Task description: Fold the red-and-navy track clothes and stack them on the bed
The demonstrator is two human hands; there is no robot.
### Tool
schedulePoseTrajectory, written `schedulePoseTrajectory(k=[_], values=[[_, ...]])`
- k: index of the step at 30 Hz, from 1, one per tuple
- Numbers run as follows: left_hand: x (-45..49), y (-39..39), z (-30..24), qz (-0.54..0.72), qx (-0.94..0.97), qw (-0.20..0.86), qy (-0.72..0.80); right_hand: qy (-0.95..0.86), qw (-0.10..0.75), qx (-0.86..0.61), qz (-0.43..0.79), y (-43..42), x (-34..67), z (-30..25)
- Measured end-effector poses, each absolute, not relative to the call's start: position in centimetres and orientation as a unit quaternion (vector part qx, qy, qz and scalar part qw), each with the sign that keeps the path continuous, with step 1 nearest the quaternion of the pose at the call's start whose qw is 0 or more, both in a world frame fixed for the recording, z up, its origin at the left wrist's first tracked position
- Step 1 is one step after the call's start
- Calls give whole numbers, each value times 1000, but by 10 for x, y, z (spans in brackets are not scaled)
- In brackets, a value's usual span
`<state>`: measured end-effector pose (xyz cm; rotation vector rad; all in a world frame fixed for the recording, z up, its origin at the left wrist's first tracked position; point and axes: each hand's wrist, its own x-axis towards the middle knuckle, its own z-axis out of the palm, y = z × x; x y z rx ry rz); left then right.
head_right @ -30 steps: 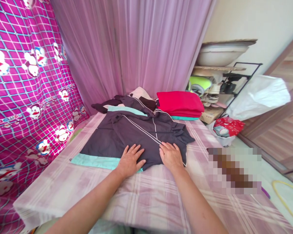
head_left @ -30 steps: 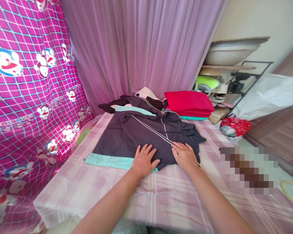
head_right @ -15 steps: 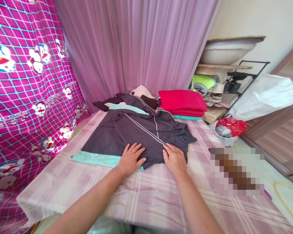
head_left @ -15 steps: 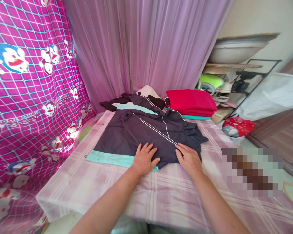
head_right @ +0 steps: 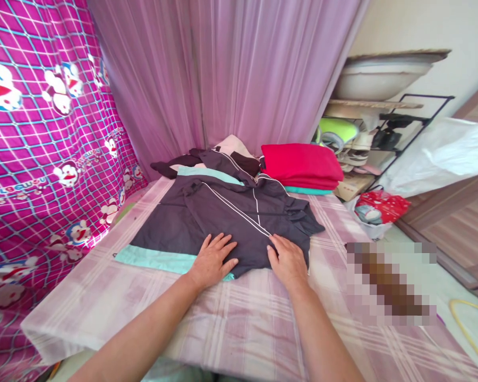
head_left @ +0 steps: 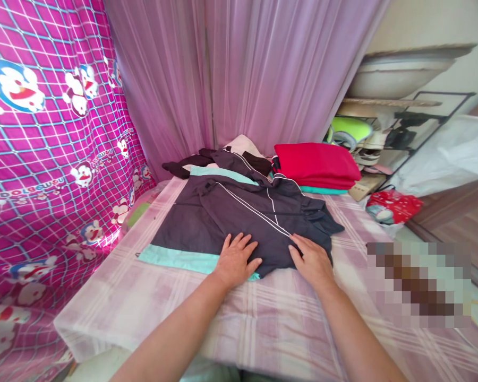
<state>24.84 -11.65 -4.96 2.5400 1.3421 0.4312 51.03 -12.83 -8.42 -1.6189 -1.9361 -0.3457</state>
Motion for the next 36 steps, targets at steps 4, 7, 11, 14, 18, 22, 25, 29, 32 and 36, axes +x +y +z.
schedulePoseTrajectory(k=[4,7,11,14,18,22,25,29,32,36], values=[[249,-117,-49,143,867,124,461,-725,291,-612,-122,-128,511,-85],[249,-117,-48,144,868,122,460,-726,291,-611,-117,-128,511,-85],[249,-117,-48,141,868,121,461,-729,294,-608,-111,-128,511,-84],[249,-117,-49,140,868,119,461,-728,295,-609,-110,-129,511,-84],[249,-116,-48,144,869,115,459,-725,290,-615,-108,-128,511,-84],[249,-117,-47,140,868,118,462,-723,288,-619,-102,-128,510,-83],[249,-117,-46,138,868,122,461,-722,287,-621,-98,-129,510,-82],[249,-117,-46,142,868,116,461,-719,289,-625,-88,-129,509,-82],[248,-116,-47,144,870,108,459,-715,290,-630,-83,-130,508,-81],[248,-115,-48,142,873,97,456,-710,287,-639,-77,-131,505,-78]])
